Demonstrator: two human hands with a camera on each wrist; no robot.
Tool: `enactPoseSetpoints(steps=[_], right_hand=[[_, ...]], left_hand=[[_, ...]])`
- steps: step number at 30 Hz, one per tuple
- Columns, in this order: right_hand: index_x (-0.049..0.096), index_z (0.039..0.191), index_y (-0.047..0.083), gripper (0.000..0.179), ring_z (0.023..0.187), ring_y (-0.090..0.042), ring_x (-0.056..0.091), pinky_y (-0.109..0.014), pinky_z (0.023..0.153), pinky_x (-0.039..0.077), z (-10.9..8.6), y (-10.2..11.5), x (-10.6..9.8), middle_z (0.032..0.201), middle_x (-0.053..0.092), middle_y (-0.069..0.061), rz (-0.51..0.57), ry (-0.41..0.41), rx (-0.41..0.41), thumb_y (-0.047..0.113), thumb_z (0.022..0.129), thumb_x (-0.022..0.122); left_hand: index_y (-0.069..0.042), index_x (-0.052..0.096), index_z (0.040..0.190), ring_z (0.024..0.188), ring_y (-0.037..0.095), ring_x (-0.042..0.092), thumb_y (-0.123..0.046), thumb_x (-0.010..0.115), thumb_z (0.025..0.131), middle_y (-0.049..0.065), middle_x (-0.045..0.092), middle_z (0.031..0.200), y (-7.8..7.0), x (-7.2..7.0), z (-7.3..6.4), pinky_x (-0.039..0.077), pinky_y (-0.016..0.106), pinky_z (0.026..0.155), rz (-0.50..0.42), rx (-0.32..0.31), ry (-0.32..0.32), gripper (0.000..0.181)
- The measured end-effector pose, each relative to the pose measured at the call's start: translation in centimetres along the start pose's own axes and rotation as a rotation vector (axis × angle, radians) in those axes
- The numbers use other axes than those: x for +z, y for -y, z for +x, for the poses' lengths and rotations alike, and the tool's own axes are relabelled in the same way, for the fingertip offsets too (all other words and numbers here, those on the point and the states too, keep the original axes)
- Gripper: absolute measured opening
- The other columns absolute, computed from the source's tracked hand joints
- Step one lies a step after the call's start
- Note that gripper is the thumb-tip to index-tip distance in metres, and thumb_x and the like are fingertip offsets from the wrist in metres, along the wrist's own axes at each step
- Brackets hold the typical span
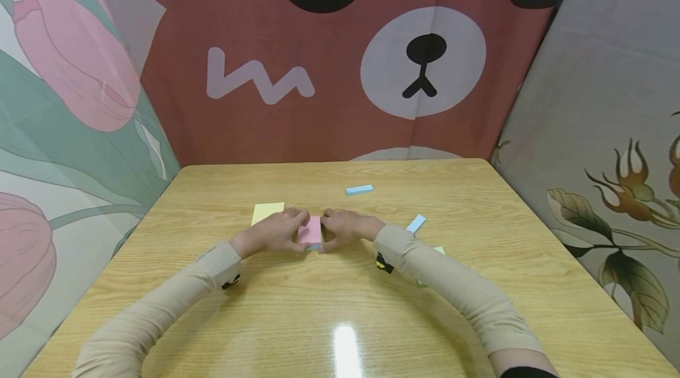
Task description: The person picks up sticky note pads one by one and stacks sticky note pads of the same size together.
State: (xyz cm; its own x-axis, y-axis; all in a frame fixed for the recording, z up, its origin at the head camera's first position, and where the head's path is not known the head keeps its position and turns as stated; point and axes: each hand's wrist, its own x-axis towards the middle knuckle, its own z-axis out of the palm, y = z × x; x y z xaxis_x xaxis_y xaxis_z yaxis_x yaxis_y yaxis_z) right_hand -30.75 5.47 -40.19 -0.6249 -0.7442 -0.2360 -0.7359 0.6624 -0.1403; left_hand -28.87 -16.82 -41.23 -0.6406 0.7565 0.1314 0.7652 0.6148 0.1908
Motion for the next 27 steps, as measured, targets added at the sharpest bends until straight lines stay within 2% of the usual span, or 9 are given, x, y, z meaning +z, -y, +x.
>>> enactPoseSetpoints(steps=[9, 16, 27], right_hand=[[0.05, 0.136, 0.0, 0.072, 0.093, -0.017, 0.056, -0.031, 0.085, 0.05, -0.12, -0.09, -0.03, 0.122, 0.051, -0.01, 0.01, -0.016, -0.011, 0.054, 0.091, 0.065], [0.051, 0.137, 0.001, 0.072, 0.095, -0.017, 0.057, -0.032, 0.087, 0.05, -0.1, 0.04, 0.1, 0.122, 0.052, -0.011, 0.015, -0.019, -0.014, 0.053, 0.091, 0.066], [0.049, 0.14, 0.002, 0.073, 0.095, -0.017, 0.056, -0.032, 0.088, 0.049, -0.14, 0.06, 0.14, 0.123, 0.052, -0.01, 0.006, -0.02, -0.009, 0.053, 0.091, 0.066]], left_hand=[[-0.013, 0.046, 0.105, 0.077, 0.011, 0.049, -0.042, 0.07, 0.088, -0.001, 0.054, 0.091, 0.04, 0.03, 0.12, 0.046, 0.025, 0.062, 0.002, -0.006, 0.008, 0.042], [-0.015, 0.047, 0.107, 0.077, 0.01, 0.05, -0.046, 0.069, 0.088, 0.0, 0.055, 0.099, 0.15, 0.29, 0.03, 0.046, 0.025, 0.063, 0.001, -0.031, 0.019, 0.042], [-0.014, 0.048, 0.106, 0.076, 0.009, 0.05, -0.043, 0.07, 0.088, -0.001, 0.055, 0.093, 0.17, 0.38, -0.03, 0.046, 0.023, 0.061, -0.007, -0.018, 0.011, 0.041]])
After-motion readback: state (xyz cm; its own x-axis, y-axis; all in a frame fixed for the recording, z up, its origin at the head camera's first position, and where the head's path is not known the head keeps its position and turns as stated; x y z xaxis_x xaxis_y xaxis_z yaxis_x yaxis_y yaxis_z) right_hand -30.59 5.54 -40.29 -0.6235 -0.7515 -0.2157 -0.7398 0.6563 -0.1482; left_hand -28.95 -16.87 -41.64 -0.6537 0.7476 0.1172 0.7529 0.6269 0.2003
